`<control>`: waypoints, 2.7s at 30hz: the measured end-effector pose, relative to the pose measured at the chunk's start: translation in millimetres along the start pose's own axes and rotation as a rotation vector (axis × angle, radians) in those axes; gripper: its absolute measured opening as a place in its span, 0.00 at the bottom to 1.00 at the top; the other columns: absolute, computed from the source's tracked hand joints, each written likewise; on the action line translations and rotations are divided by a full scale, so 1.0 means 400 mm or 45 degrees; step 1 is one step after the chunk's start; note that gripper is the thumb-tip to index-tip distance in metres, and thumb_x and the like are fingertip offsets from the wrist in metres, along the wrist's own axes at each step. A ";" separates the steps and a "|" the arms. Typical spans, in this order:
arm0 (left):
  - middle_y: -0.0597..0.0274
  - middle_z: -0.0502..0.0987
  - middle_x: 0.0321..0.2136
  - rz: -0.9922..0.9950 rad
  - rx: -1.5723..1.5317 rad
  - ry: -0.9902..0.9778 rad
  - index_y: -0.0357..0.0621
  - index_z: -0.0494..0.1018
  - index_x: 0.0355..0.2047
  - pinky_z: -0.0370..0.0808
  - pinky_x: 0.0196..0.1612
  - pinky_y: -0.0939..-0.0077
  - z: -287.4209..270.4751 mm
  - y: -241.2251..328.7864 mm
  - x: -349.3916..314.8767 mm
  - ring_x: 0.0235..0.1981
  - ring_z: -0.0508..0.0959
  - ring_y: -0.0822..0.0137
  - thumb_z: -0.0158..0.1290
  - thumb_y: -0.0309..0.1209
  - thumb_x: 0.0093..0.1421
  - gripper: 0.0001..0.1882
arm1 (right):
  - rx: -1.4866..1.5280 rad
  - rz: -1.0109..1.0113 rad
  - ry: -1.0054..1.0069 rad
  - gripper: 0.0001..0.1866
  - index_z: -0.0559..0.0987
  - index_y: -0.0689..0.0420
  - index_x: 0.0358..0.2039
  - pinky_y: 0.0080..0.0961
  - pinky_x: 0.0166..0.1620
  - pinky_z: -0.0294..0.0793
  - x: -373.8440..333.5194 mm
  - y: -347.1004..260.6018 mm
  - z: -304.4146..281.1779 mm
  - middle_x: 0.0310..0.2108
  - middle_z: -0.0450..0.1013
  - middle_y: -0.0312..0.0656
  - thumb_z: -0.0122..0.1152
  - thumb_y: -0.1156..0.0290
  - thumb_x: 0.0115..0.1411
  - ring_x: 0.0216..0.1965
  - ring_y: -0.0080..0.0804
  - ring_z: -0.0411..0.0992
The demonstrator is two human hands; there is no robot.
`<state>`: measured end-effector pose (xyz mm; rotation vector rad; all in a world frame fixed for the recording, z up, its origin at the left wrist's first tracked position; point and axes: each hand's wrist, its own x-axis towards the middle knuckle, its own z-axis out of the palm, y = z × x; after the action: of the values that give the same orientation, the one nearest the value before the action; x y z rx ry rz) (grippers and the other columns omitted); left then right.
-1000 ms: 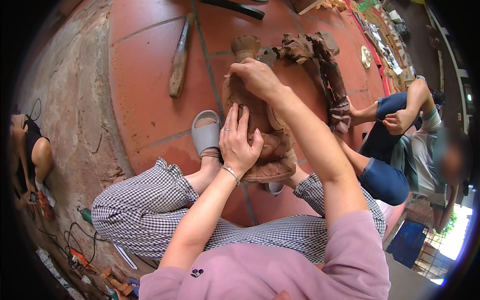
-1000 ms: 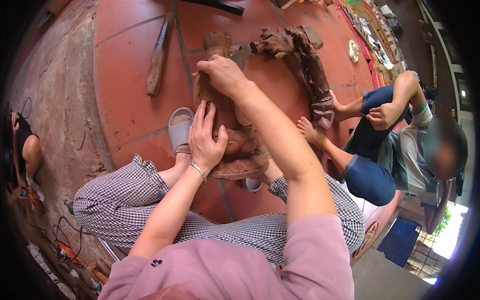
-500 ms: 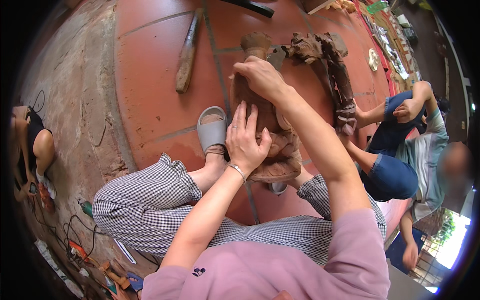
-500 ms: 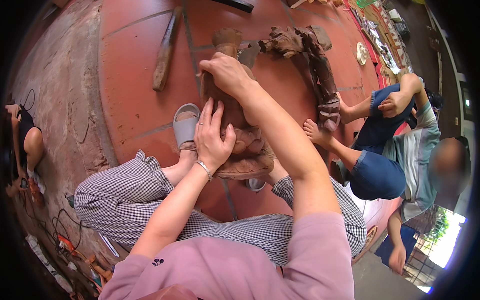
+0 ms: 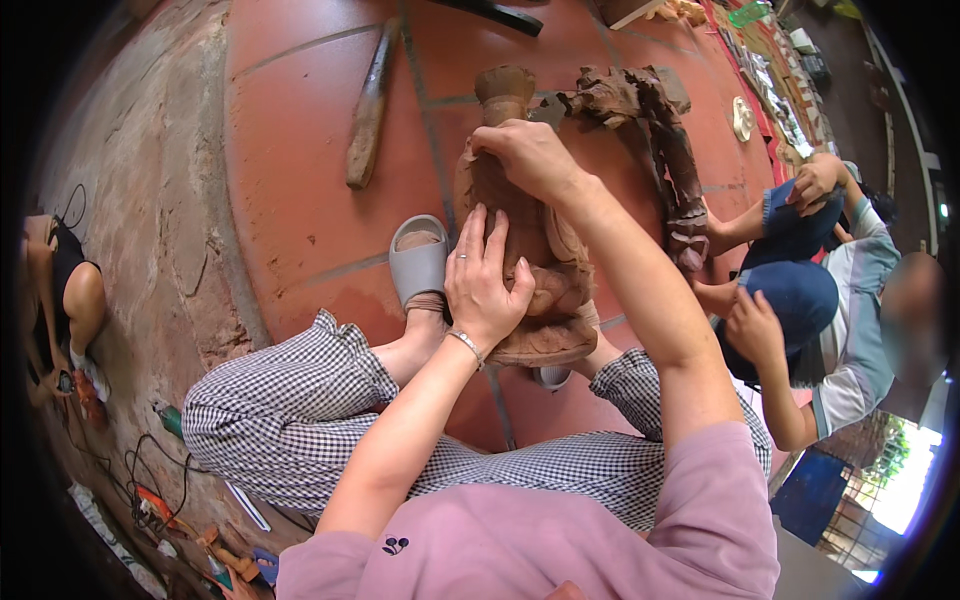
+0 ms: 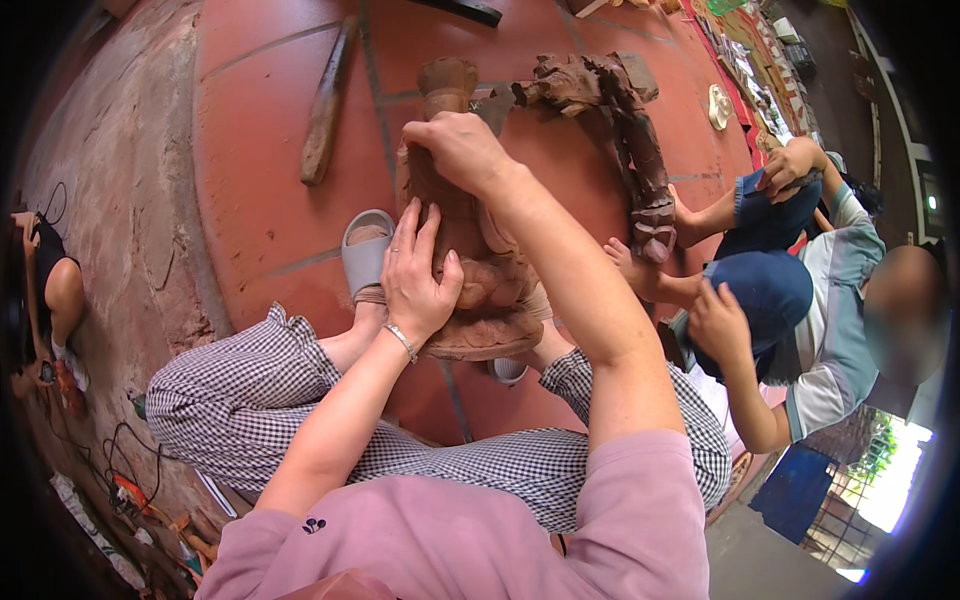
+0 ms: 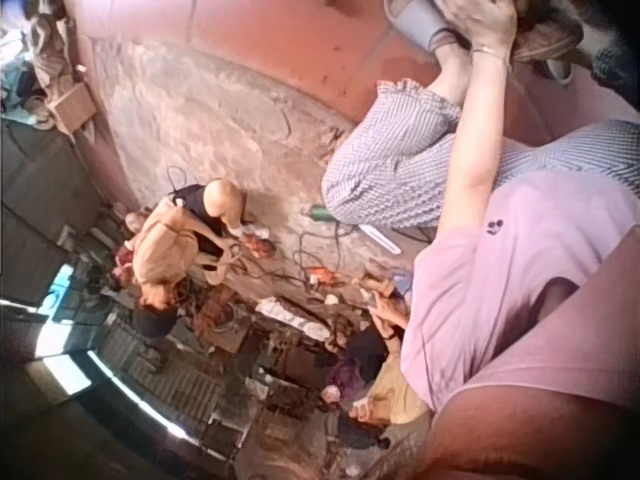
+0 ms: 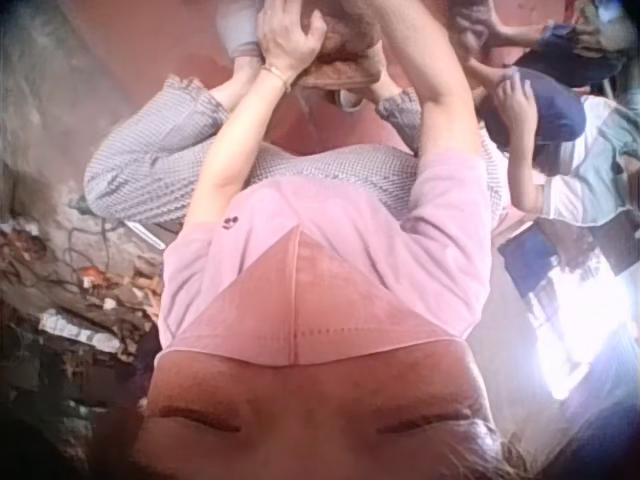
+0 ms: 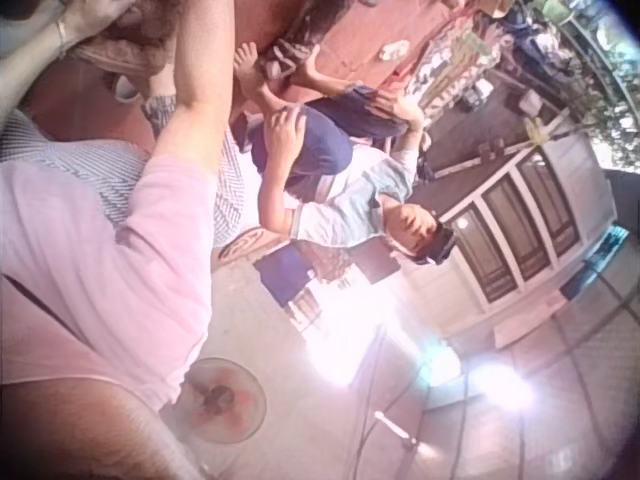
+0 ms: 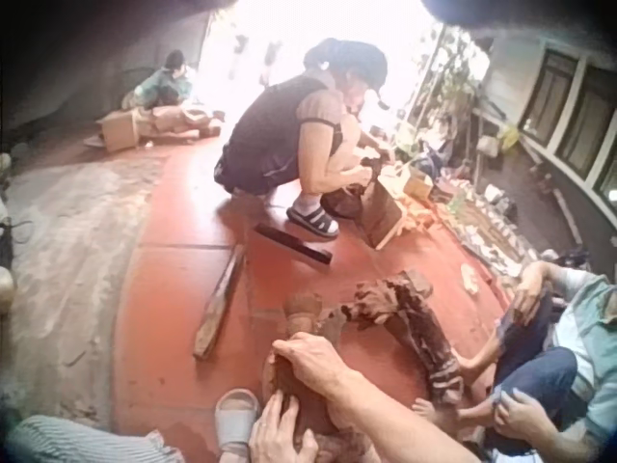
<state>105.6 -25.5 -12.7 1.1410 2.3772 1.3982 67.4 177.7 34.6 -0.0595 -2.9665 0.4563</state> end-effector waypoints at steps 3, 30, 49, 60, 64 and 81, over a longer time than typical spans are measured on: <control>0.39 0.63 0.66 0.011 -0.004 0.007 0.38 0.67 0.65 0.65 0.65 0.51 0.001 -0.006 0.001 0.66 0.66 0.43 0.51 0.38 0.58 0.34 | 0.252 0.226 0.171 0.11 0.82 0.57 0.42 0.33 0.44 0.80 -0.068 0.044 -0.038 0.39 0.82 0.46 0.58 0.82 0.60 0.43 0.45 0.81; 0.39 0.64 0.66 0.018 0.017 0.010 0.39 0.66 0.65 0.65 0.65 0.51 0.004 -0.010 -0.001 0.66 0.66 0.43 0.51 0.39 0.59 0.34 | -0.215 0.135 -0.025 0.12 0.79 0.55 0.41 0.39 0.42 0.80 0.026 -0.023 0.037 0.41 0.79 0.47 0.53 0.80 0.57 0.43 0.48 0.79; 0.37 0.63 0.66 0.025 0.016 0.030 0.38 0.67 0.65 0.67 0.63 0.50 0.007 -0.009 -0.002 0.66 0.65 0.43 0.53 0.40 0.57 0.36 | -0.105 0.090 0.302 0.10 0.76 0.58 0.39 0.41 0.48 0.79 -0.109 -0.087 0.017 0.42 0.79 0.47 0.55 0.80 0.56 0.49 0.49 0.77; 0.38 0.64 0.65 0.027 -0.040 0.036 0.37 0.70 0.60 0.66 0.63 0.50 0.004 -0.002 0.004 0.65 0.66 0.41 0.52 0.40 0.61 0.30 | -0.199 0.398 -0.059 0.11 0.79 0.57 0.41 0.38 0.59 0.75 0.031 -0.103 0.078 0.48 0.79 0.50 0.55 0.79 0.58 0.54 0.48 0.76; 0.39 0.64 0.66 0.039 0.024 0.034 0.38 0.67 0.64 0.67 0.63 0.50 0.012 -0.016 0.000 0.66 0.66 0.43 0.52 0.42 0.59 0.35 | -0.087 0.183 0.364 0.13 0.80 0.57 0.41 0.38 0.60 0.76 -0.089 -0.116 0.027 0.49 0.79 0.49 0.56 0.82 0.56 0.55 0.46 0.75; 0.37 0.64 0.65 0.062 0.039 0.031 0.36 0.69 0.63 0.66 0.65 0.51 0.012 -0.009 0.001 0.65 0.66 0.41 0.51 0.39 0.61 0.32 | -0.008 0.364 0.277 0.17 0.80 0.56 0.45 0.41 0.55 0.76 -0.161 -0.116 0.041 0.53 0.77 0.48 0.57 0.84 0.56 0.55 0.48 0.75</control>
<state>105.7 -22.8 -17.9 1.2047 2.4107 1.4032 127.9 124.7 24.8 -0.5049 -2.7526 0.4408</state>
